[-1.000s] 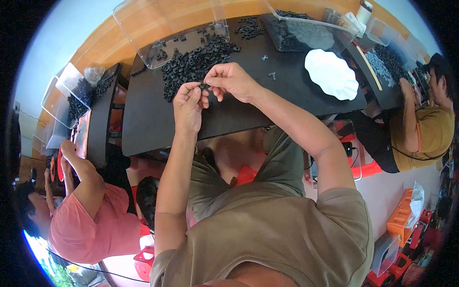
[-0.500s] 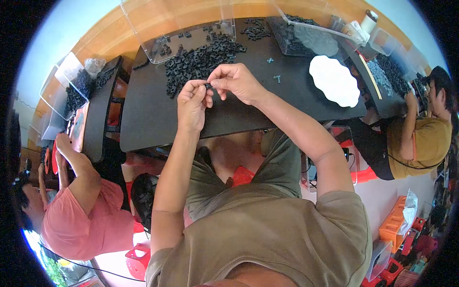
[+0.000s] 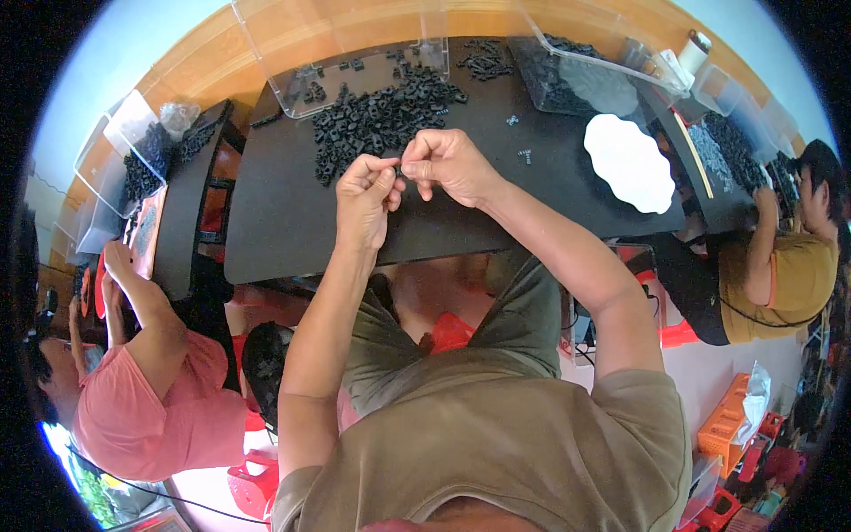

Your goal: The person assembles small black plastic components by inserting pins into each piece by hand.

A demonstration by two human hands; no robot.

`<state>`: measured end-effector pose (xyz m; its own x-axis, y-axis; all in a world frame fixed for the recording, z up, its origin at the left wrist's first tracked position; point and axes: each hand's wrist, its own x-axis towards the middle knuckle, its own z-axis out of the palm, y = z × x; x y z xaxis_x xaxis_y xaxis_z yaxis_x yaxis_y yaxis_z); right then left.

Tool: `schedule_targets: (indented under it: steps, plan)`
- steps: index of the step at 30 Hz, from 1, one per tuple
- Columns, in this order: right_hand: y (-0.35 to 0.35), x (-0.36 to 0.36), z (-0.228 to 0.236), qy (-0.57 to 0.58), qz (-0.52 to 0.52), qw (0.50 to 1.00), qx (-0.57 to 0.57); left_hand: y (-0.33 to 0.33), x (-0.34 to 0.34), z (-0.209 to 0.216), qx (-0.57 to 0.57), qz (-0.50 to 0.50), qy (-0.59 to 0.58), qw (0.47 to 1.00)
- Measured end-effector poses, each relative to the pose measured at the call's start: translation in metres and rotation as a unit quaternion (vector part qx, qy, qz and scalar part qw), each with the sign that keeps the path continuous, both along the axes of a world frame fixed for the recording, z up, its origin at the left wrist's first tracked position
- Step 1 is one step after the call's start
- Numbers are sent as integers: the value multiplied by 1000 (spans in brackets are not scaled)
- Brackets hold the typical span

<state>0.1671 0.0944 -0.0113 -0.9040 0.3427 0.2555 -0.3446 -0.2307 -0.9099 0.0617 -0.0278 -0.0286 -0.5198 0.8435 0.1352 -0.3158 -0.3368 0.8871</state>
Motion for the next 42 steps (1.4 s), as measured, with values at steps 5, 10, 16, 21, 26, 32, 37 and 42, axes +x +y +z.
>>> schedule_targets:
  steps: [5, 10, 16, 21, 26, 32, 37, 42]
  plan:
    - [-4, -4, -4, -1, -9, 997, 73, -4, 0, 0, -20, 25, -8, 999]
    - [-8, 6, 0, -58, -97, 981, 156, 6, 10, -2, -18, 44, 81, 996]
    - [-2, -1, -2, -89, -54, 994, 46, 3, 5, 0, -14, 35, 38, 999]
    - [-1, 10, 9, -105, -98, 982, 124, 8, 11, 2, -27, 28, 33, 999]
    - [-1, 18, 27, -80, -167, 961, 205, -2, 5, 6, -64, 47, 68, 995]
    - [60, 87, 90, -7, -437, 811, 389, 4, 10, 8, -60, 33, 52, 996]
    - [154, 131, 111, -85, -560, 615, 548, 5, 12, 10, -62, 32, 51, 996]
    - [137, 106, 116, -49, -595, 340, 726, 5, 9, 7, -62, 36, 57, 996]
